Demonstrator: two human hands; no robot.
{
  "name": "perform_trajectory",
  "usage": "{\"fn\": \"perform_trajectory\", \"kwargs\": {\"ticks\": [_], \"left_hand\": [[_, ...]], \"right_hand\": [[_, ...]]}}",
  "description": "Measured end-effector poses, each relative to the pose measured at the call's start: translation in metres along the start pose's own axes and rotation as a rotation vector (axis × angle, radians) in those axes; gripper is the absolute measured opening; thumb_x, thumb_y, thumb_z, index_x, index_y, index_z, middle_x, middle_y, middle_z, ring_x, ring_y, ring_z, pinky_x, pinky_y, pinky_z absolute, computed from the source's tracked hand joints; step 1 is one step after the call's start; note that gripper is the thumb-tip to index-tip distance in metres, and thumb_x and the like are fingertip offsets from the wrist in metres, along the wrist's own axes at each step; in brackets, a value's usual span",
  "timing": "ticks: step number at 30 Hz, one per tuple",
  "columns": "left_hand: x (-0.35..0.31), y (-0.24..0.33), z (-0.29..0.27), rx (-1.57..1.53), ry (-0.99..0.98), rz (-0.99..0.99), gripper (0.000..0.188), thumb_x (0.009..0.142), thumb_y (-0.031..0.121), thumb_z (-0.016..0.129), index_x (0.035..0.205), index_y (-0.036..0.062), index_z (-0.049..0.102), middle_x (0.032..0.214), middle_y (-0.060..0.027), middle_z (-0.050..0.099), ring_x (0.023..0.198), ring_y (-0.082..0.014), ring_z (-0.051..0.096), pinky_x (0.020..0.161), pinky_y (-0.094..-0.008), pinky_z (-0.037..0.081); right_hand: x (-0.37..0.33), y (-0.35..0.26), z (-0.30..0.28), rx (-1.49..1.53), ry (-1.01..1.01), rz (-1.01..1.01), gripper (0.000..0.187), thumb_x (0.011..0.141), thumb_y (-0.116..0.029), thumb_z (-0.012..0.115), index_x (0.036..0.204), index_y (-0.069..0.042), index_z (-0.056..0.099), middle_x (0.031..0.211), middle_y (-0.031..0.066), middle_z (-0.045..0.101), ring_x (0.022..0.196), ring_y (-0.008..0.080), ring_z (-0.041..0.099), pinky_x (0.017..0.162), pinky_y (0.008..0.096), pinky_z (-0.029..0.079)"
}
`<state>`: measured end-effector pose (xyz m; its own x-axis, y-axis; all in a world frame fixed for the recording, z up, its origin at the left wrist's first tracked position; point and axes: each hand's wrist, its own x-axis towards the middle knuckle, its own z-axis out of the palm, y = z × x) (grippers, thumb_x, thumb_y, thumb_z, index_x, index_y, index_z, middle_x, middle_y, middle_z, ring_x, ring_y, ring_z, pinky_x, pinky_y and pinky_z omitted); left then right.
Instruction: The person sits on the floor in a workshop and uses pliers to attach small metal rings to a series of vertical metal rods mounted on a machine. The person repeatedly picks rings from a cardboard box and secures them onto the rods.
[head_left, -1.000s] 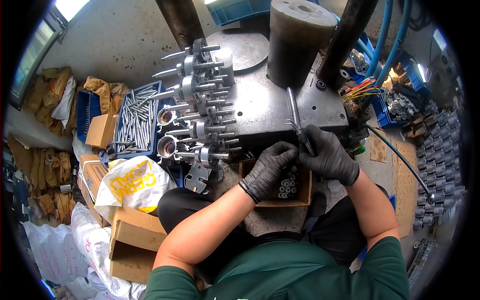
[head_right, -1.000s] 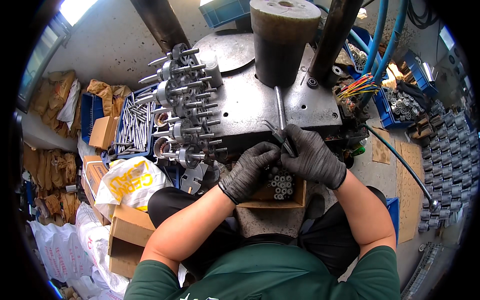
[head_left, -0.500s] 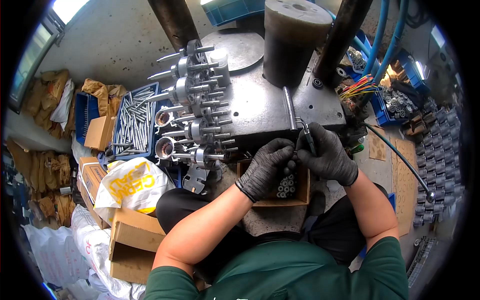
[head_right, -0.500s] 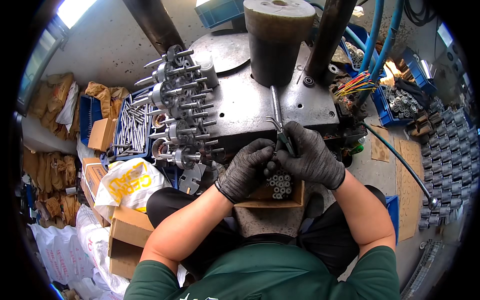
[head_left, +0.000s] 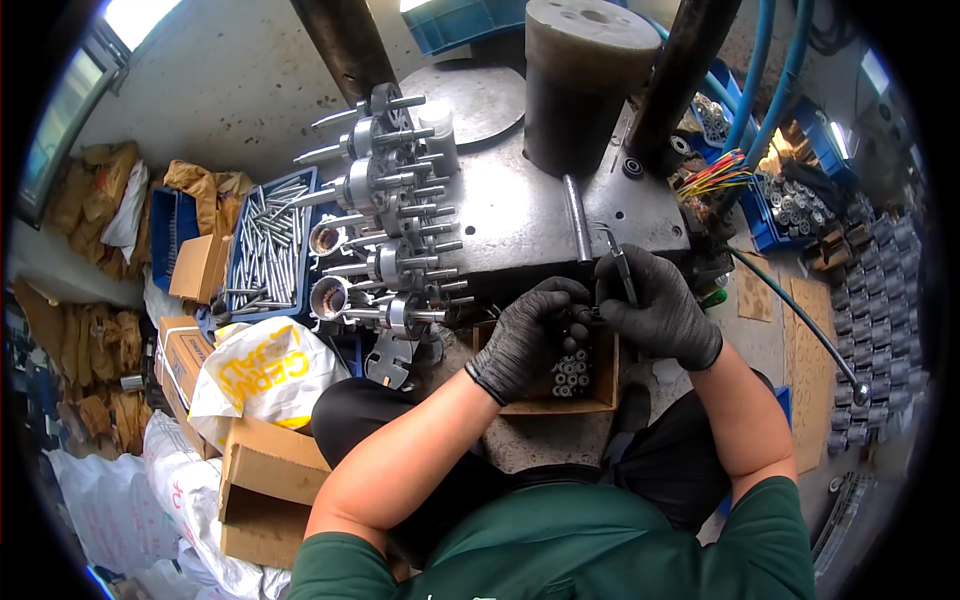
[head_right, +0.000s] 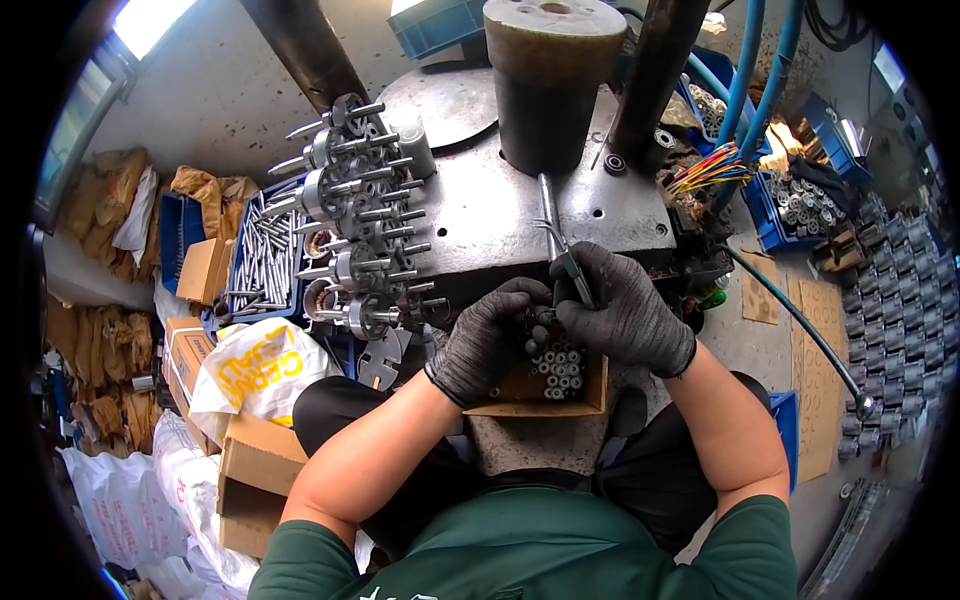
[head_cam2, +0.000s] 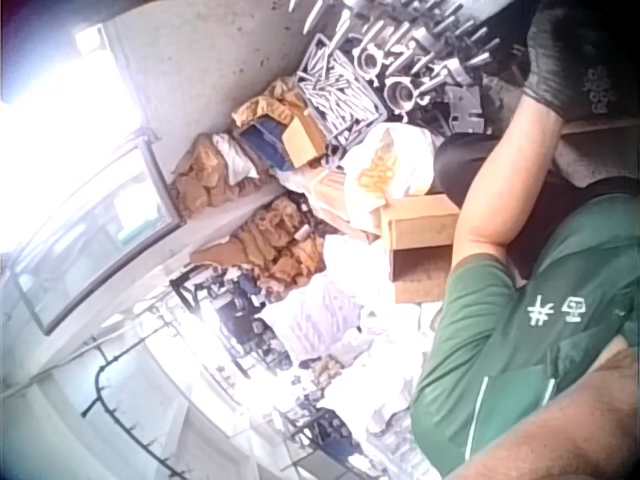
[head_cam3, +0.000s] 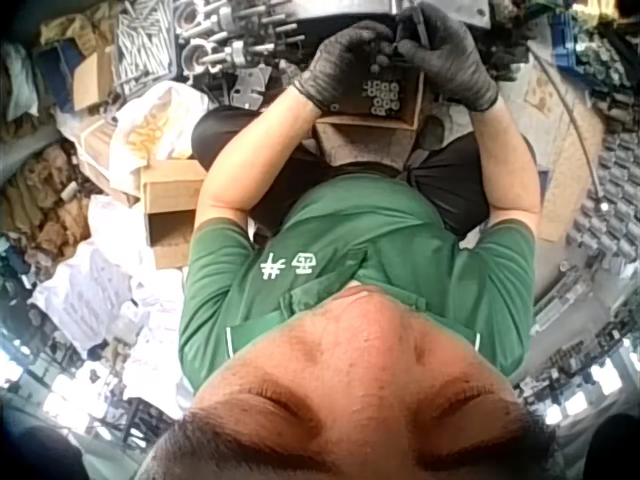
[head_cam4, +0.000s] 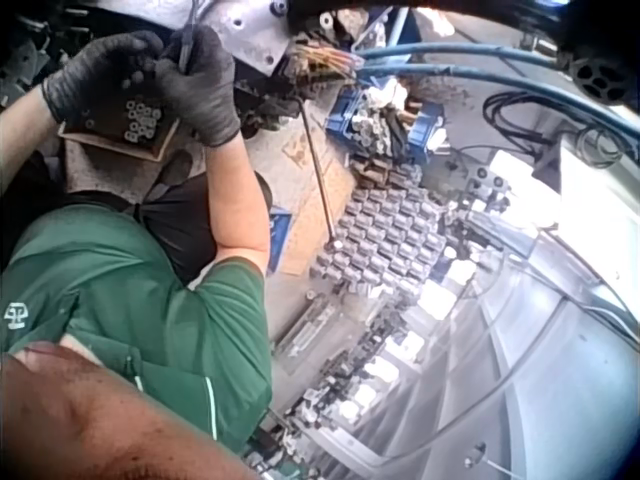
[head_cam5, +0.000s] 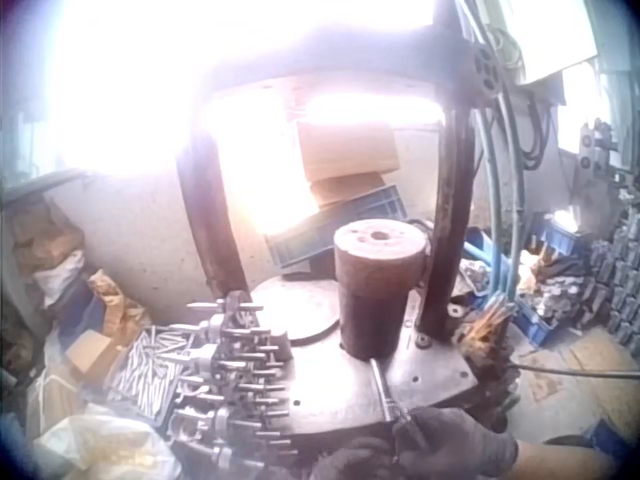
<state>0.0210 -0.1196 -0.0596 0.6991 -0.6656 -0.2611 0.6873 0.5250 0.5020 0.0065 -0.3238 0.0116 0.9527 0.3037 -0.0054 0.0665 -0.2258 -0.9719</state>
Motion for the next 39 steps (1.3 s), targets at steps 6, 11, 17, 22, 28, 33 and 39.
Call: {"fn": "perform_trajectory", "kwargs": {"ticks": [6, 11, 17, 22, 28, 33, 39], "left_hand": [[0.002, -0.008, 0.002, 0.054, -0.034, -0.069, 0.033, 0.093, 0.029, 0.071, 0.117, 0.0084, 0.06, 0.091, -0.002, 0.062, 0.075, -0.0105, 0.06, 0.067, -0.0233, 0.05], [0.002, -0.007, 0.008, 0.095, 0.033, -0.046, 0.036, 0.093, 0.032, 0.074, 0.118, 0.0089, 0.06, 0.093, 0.0002, 0.061, 0.076, -0.0089, 0.059, 0.067, -0.0217, 0.049], [0.003, -0.006, 0.003, 0.065, 0.08, 0.05, 0.025, 0.096, 0.027, 0.071, 0.111, 0.0096, 0.061, 0.094, -0.001, 0.062, 0.079, -0.0107, 0.061, 0.069, -0.022, 0.05], [0.002, 0.012, 0.006, 0.092, 0.225, 0.145, 0.02, 0.096, 0.024, 0.069, 0.106, 0.0082, 0.06, 0.096, -0.0045, 0.065, 0.082, -0.014, 0.063, 0.073, -0.0267, 0.052], [0.002, 0.024, 0.002, 0.064, 0.259, 0.228, 0.015, 0.095, 0.019, 0.067, 0.101, 0.0085, 0.059, 0.099, -0.0057, 0.065, 0.087, -0.0142, 0.063, 0.077, -0.028, 0.052], [0.004, 0.024, -0.008, 0.028, 0.256, 0.254, 0.008, 0.096, 0.015, 0.064, 0.1, 0.0099, 0.058, 0.095, -0.0035, 0.063, 0.086, -0.0137, 0.062, 0.075, -0.0271, 0.053], [0.004, 0.023, -0.012, 0.038, 0.253, 0.267, 0.01, 0.096, 0.015, 0.064, 0.102, 0.0097, 0.06, 0.093, -0.0034, 0.063, 0.086, -0.0138, 0.062, 0.075, -0.0272, 0.053]], "right_hand": [[0.005, 0.006, 0.006, -0.08, 0.066, -0.086, 0.026, 0.085, 0.0, 0.066, 0.109, -0.002, 0.058, 0.085, 0.0048, 0.066, 0.079, 0.0084, 0.062, 0.074, 0.0283, 0.055], [0.005, 0.009, 0.013, -0.347, 0.147, -0.15, 0.022, 0.085, -0.003, 0.07, 0.104, -0.004, 0.059, 0.082, 0.0092, 0.066, 0.073, 0.0117, 0.064, 0.07, 0.0303, 0.055], [0.008, 0.005, 0.012, -0.33, 0.21, -0.029, 0.04, 0.083, -0.008, 0.076, 0.118, -0.004, 0.056, 0.091, 0.0087, 0.066, 0.078, 0.0145, 0.064, 0.076, 0.0309, 0.055], [0.01, 0.014, -0.009, -0.162, 0.088, -0.027, 0.075, 0.077, -0.005, 0.073, 0.146, -0.003, 0.043, 0.116, 0.0129, 0.062, 0.116, 0.0205, 0.059, 0.099, 0.0363, 0.05], [0.009, -0.006, -0.01, -0.945, 0.156, -0.465, 0.065, 0.062, 0.003, 0.069, 0.126, -0.005, 0.064, 0.111, 0.0169, 0.065, 0.105, 0.0374, 0.061, 0.092, 0.0466, 0.052], [0.009, -0.007, -0.008, -1.012, 0.159, -0.567, 0.06, 0.06, 0.005, 0.067, 0.118, -0.009, 0.069, 0.104, 0.0118, 0.067, 0.096, 0.0335, 0.062, 0.085, 0.0457, 0.053], [0.011, -0.005, -0.009, -1.024, 0.151, -0.579, 0.056, 0.062, 0.003, 0.067, 0.117, -0.01, 0.07, 0.104, 0.0115, 0.067, 0.092, 0.0323, 0.062, 0.082, 0.0445, 0.052]]}}
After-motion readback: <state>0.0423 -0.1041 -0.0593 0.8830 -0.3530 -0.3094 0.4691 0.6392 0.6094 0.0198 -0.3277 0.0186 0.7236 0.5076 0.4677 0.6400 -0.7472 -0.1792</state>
